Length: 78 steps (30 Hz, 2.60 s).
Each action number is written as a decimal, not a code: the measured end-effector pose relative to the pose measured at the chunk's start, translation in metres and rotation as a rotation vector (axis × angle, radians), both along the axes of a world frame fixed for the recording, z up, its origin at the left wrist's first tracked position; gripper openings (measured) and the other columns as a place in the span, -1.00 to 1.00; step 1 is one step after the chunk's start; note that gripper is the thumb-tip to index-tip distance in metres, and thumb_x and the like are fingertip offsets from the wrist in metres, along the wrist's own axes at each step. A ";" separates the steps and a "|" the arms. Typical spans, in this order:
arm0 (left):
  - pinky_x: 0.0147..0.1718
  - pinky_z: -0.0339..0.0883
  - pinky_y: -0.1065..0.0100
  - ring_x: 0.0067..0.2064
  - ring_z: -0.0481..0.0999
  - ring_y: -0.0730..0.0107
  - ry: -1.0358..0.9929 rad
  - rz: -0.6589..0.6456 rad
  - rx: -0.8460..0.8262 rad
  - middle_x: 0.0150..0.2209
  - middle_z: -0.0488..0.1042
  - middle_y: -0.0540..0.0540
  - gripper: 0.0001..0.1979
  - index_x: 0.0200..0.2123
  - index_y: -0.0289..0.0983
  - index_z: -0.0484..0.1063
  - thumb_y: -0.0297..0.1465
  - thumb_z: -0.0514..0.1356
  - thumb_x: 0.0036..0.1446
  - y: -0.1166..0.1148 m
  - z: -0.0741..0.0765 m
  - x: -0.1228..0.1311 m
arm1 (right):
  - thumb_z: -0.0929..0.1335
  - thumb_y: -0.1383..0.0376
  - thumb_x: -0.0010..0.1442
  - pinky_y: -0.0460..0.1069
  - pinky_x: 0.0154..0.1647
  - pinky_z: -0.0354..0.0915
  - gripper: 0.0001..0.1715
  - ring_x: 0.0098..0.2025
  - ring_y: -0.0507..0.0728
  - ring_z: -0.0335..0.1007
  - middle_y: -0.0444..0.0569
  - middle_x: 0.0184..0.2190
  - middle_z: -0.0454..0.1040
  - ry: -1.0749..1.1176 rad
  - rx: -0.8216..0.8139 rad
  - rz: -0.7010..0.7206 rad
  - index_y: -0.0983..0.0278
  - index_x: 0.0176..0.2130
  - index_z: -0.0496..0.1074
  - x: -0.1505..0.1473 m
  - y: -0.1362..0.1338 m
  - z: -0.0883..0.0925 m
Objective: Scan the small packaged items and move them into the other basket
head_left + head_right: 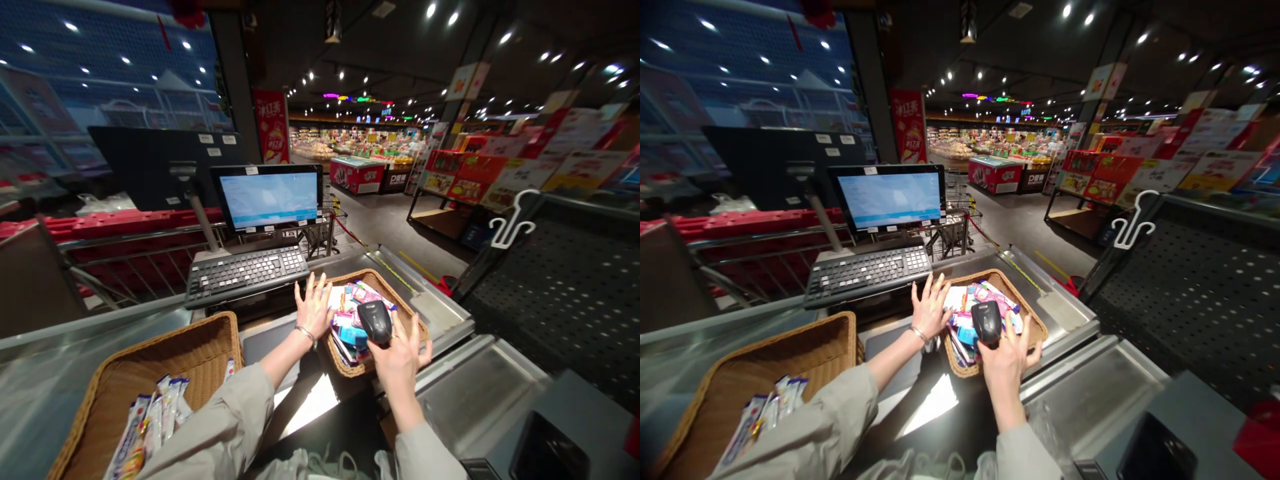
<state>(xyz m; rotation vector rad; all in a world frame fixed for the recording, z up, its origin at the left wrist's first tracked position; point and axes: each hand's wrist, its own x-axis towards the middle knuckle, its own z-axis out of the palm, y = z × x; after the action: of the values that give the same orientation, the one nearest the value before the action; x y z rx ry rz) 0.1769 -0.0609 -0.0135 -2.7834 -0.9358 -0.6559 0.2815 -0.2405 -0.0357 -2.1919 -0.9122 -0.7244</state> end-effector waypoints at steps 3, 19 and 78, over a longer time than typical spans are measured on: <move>0.28 -0.39 -0.33 0.42 -0.23 -0.03 -0.011 0.023 -0.004 0.41 -0.06 -0.10 -0.36 0.29 -0.15 0.17 -0.10 0.09 0.18 0.003 0.002 -0.012 | 0.27 0.06 0.15 0.37 0.22 -0.29 -0.64 0.35 0.37 -0.08 0.10 0.05 0.48 0.005 -0.002 0.046 0.24 -0.33 0.52 -0.004 0.009 0.001; 0.29 -0.38 -0.32 0.41 -0.13 0.00 -0.043 0.290 -0.019 0.37 0.08 -0.12 -0.44 0.23 -0.13 0.26 -0.15 0.14 0.19 0.020 0.006 -0.109 | 0.27 0.04 0.19 0.36 0.21 -0.22 -0.62 0.33 0.38 -0.04 0.11 0.03 0.49 0.011 0.000 0.321 0.25 -0.35 0.50 -0.053 0.059 0.015; 0.27 -0.47 -0.28 0.32 0.10 -0.15 0.440 0.528 -0.425 0.19 0.37 -0.32 -0.44 0.09 -0.28 0.41 -0.14 0.21 0.06 0.027 -0.123 -0.266 | 0.25 0.07 0.15 0.38 0.21 -0.20 -0.62 0.33 0.37 -0.05 0.03 0.06 0.47 0.005 -0.206 0.614 0.22 -0.22 0.52 -0.129 0.111 -0.023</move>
<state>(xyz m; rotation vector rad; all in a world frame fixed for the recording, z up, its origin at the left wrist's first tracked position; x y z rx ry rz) -0.0888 -0.0339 -0.1363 -2.6181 -1.7467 0.2483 0.1529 -0.1292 -0.0591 -1.9066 -1.6109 -0.3363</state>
